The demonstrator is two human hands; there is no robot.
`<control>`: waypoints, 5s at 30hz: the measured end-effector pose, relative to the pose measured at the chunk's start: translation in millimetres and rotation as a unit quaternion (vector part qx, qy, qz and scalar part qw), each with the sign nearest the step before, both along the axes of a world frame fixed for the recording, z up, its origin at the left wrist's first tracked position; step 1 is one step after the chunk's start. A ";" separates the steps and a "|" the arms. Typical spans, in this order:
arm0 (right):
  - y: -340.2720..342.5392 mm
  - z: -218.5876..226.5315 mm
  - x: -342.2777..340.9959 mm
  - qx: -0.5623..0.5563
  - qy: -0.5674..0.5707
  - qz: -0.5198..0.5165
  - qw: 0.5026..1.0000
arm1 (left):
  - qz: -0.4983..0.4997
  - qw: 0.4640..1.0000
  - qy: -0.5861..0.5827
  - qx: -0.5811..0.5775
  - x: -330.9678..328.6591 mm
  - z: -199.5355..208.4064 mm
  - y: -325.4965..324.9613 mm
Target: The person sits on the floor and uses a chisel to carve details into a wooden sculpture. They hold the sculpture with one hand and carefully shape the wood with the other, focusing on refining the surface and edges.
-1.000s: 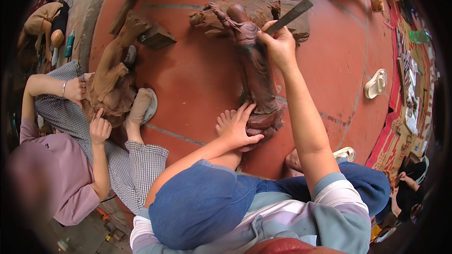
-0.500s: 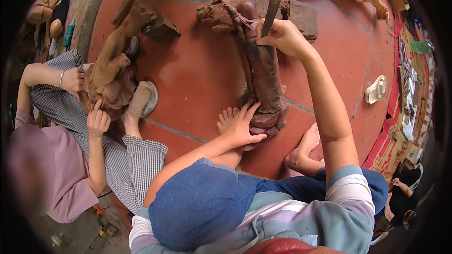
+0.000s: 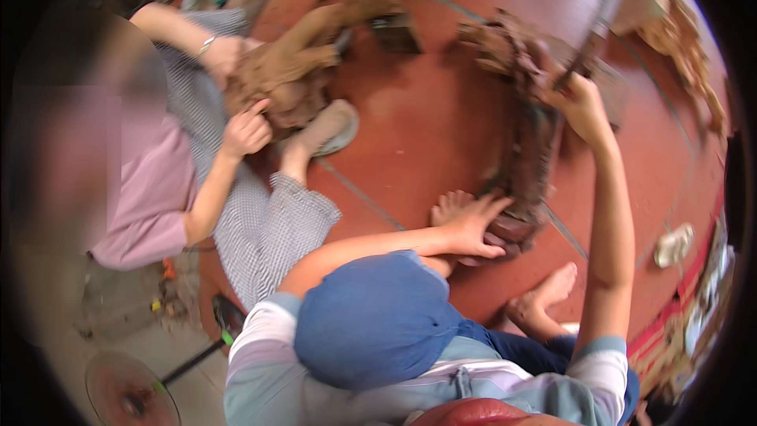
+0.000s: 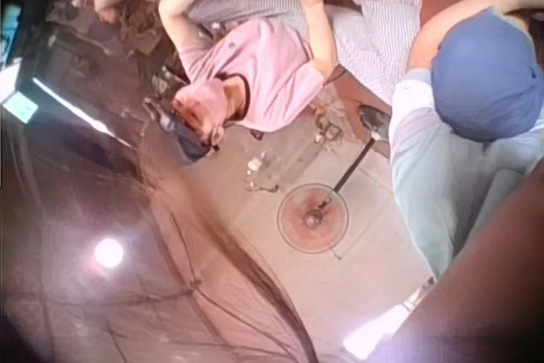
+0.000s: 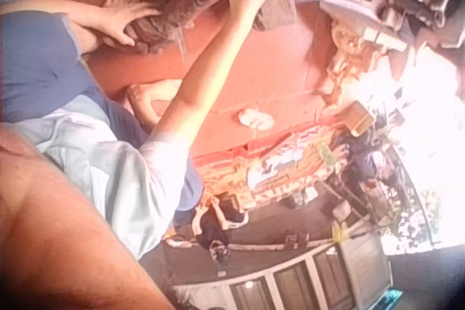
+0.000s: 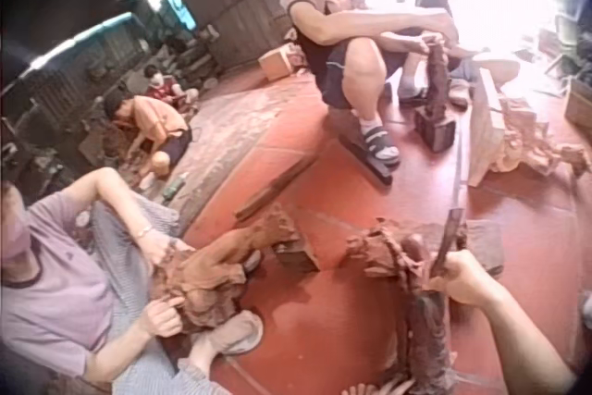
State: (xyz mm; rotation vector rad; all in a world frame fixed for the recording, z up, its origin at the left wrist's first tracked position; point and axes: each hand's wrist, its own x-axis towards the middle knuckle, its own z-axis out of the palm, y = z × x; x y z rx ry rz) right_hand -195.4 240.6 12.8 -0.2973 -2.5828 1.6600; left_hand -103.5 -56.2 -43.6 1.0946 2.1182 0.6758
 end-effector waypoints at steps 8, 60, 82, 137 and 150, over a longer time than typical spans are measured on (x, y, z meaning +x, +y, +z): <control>-8.6 10.5 -11.1 0.005 -0.026 0.016 1.000 | 0.040 0.997 0.004 0.063 9.6 -7.6 -8.1; -12.0 18.5 -14.0 0.135 0.006 0.104 0.985 | -0.010 1.000 0.014 -0.021 -0.7 -0.6 1.7; 9.2 5.8 -17.7 0.012 -0.072 0.023 0.997 | -0.024 0.999 -0.010 -0.028 0.2 -2.6 5.2; 9.3 6.9 -11.0 0.063 -0.005 0.091 0.994 | 0.012 0.999 -0.017 0.048 6.8 -26.2 -7.0; 11.6 -11.9 -1.3 -0.098 -0.002 0.044 0.994 | 0.011 0.996 -0.056 0.071 6.1 -23.0 0.5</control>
